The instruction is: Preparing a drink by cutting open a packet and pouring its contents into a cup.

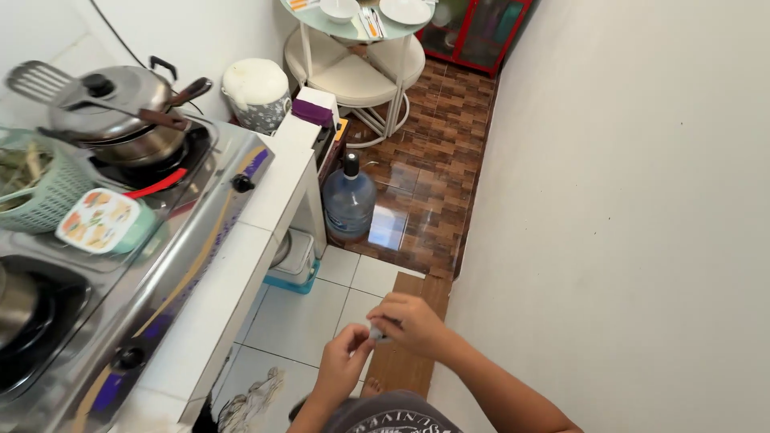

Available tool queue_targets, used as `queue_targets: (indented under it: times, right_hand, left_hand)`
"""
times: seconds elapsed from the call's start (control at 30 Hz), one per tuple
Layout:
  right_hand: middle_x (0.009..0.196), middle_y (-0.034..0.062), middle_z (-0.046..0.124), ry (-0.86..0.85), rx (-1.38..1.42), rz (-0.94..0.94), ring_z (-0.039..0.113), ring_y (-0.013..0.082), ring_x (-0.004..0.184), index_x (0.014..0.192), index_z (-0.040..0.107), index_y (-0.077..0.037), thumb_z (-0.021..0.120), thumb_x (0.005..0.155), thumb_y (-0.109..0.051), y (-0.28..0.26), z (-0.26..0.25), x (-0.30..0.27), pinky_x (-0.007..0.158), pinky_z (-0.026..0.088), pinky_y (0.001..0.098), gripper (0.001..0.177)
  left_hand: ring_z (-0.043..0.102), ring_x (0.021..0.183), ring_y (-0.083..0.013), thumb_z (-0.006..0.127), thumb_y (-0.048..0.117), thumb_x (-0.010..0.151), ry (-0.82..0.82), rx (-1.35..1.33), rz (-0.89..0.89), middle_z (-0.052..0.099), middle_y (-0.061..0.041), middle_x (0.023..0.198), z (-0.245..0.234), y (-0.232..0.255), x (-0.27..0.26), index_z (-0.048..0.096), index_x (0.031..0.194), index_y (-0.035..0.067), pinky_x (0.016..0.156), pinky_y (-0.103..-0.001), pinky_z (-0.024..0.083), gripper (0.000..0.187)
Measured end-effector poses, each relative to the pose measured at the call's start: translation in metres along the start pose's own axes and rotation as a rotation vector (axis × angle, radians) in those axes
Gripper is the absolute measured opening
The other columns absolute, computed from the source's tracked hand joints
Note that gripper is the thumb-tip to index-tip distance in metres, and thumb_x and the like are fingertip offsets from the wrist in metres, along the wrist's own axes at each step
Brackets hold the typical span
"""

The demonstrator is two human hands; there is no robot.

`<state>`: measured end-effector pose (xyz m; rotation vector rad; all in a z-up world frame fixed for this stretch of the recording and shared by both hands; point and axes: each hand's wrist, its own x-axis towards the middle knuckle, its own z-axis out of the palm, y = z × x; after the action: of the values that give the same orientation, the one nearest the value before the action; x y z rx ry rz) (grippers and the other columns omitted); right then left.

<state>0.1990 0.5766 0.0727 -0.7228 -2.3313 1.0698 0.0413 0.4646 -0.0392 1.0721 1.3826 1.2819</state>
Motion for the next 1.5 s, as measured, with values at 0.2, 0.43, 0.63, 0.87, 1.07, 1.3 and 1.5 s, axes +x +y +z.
queue_targets:
  times: [0.2,0.43,0.63,0.87,1.07,1.3,1.5]
  right_hand:
    - [0.087,0.0086,0.071,0.018,0.006,0.068,0.068,0.0232,0.078,0.093,0.073,-0.003,0.073,0.092,-0.009,0.067,-0.058,0.028,0.066,0.055,0.0333,0.007]
    - [0.085,0.0080,0.071,0.059,-0.001,0.166,0.069,0.0217,0.073,0.092,0.073,-0.003,0.074,0.089,-0.012,0.160,-0.125,0.085,0.064,0.056,0.0329,0.009]
    - [0.080,0.0078,0.071,0.149,-0.037,0.257,0.069,0.0203,0.070,0.088,0.074,-0.003,0.075,0.089,-0.012,0.255,-0.205,0.152,0.063,0.056,0.0324,0.010]
    - [0.088,0.0054,0.074,0.489,-0.003,0.401,0.068,0.0151,0.071,0.105,0.076,-0.003,0.070,0.089,-0.010,0.325,-0.290,0.213,0.061,0.054,0.0279,0.019]
    - [0.080,0.0065,0.074,0.563,0.110,0.585,0.064,0.0130,0.067,0.096,0.079,-0.002,0.074,0.088,-0.012,0.434,-0.357,0.250,0.060,0.052,0.0280,0.013]
    - [0.080,0.0045,0.073,0.275,0.023,0.404,0.064,0.0142,0.065,0.094,0.078,-0.005,0.075,0.087,-0.015,0.496,-0.485,0.378,0.058,0.050,0.0295,0.012]
    - [0.084,0.0070,0.072,0.116,-0.043,0.147,0.067,0.0192,0.069,0.097,0.076,-0.006,0.076,0.088,-0.014,0.540,-0.562,0.477,0.061,0.054,0.0321,0.013]
  left_hand:
    - [0.067,0.078,-0.0088,0.070,0.012,0.093,-0.093,0.015,-0.141,0.072,-0.002,0.082,0.036,0.006,0.095,0.068,0.100,0.002,0.073,-0.026,0.054,0.012]
    - [0.068,0.099,-0.0117,0.072,0.009,0.094,-0.328,-0.183,-0.086,0.070,-0.006,0.105,0.074,0.007,0.236,0.063,0.115,0.001,0.093,-0.030,0.057,0.025]
    - [0.070,0.097,-0.0103,0.072,0.009,0.094,-0.491,-0.294,-0.029,0.071,-0.005,0.109,0.122,0.041,0.404,0.059,0.121,0.001,0.086,-0.028,0.060,0.031]
    - [0.063,0.083,-0.0109,0.069,0.011,0.096,-0.610,-0.016,-0.017,0.071,-0.007,0.095,0.169,0.088,0.568,0.066,0.121,0.001,0.074,-0.029,0.054,0.027]
    - [0.068,0.094,-0.0092,0.068,0.011,0.097,-0.618,-0.063,0.067,0.071,-0.005,0.105,0.218,0.083,0.677,0.066,0.121,0.000,0.081,-0.027,0.057,0.027]
    - [0.062,0.074,-0.0091,0.067,0.013,0.097,-0.405,-0.089,-0.189,0.071,-0.003,0.087,0.256,0.089,0.799,0.069,0.113,0.003,0.065,-0.027,0.052,0.020]
    - [0.057,0.076,-0.0049,0.065,0.012,0.100,-0.199,-0.202,-0.029,0.068,0.000,0.088,0.280,0.078,0.893,0.070,0.109,0.002,0.067,-0.024,0.047,0.014]
